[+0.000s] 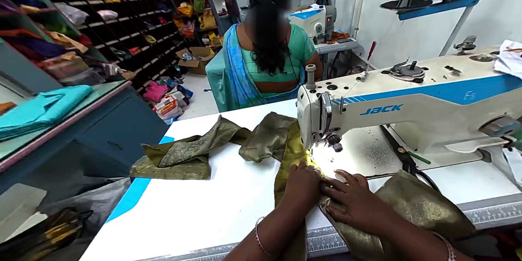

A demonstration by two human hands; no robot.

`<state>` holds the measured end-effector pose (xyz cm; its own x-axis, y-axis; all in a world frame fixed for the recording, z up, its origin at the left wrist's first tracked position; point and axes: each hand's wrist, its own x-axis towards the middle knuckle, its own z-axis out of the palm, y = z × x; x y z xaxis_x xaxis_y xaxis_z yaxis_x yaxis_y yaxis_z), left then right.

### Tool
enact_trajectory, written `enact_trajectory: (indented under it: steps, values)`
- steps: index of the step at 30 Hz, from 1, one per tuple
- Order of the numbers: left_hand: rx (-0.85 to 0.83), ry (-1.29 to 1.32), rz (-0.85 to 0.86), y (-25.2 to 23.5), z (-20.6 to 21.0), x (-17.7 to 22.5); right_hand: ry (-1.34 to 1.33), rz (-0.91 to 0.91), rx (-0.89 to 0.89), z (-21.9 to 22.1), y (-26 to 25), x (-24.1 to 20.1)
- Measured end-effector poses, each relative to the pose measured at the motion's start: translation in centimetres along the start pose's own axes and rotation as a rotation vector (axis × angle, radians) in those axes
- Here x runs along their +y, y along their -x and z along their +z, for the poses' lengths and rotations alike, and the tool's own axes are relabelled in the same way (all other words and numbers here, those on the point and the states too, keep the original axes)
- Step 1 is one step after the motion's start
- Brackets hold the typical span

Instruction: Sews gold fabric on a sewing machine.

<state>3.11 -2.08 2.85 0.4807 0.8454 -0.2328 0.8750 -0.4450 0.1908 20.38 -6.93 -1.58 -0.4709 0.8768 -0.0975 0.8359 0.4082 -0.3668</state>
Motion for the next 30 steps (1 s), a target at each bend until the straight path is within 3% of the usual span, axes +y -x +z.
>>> enact_trajectory:
  steps: [12, 18, 21, 30]
  values:
    - [-0.029, -0.02, -0.077, -0.3, -0.6, -0.4, -0.057, 0.248, 0.001, 0.6, -2.1, -4.1]
    - [-0.029, 0.053, -0.087, 0.3, -0.1, -1.7, -0.084, 0.085, -0.123, -1.8, 0.1, -1.6]
    - [-0.004, 0.013, -0.073, 0.4, 0.1, -1.3, -0.043, -0.004, -0.111, -1.0, 0.6, -0.4]
    - [0.085, -0.063, -0.035, 0.3, 0.4, 0.6, -0.033, 0.081, -0.116, 0.0, 0.6, -2.1]
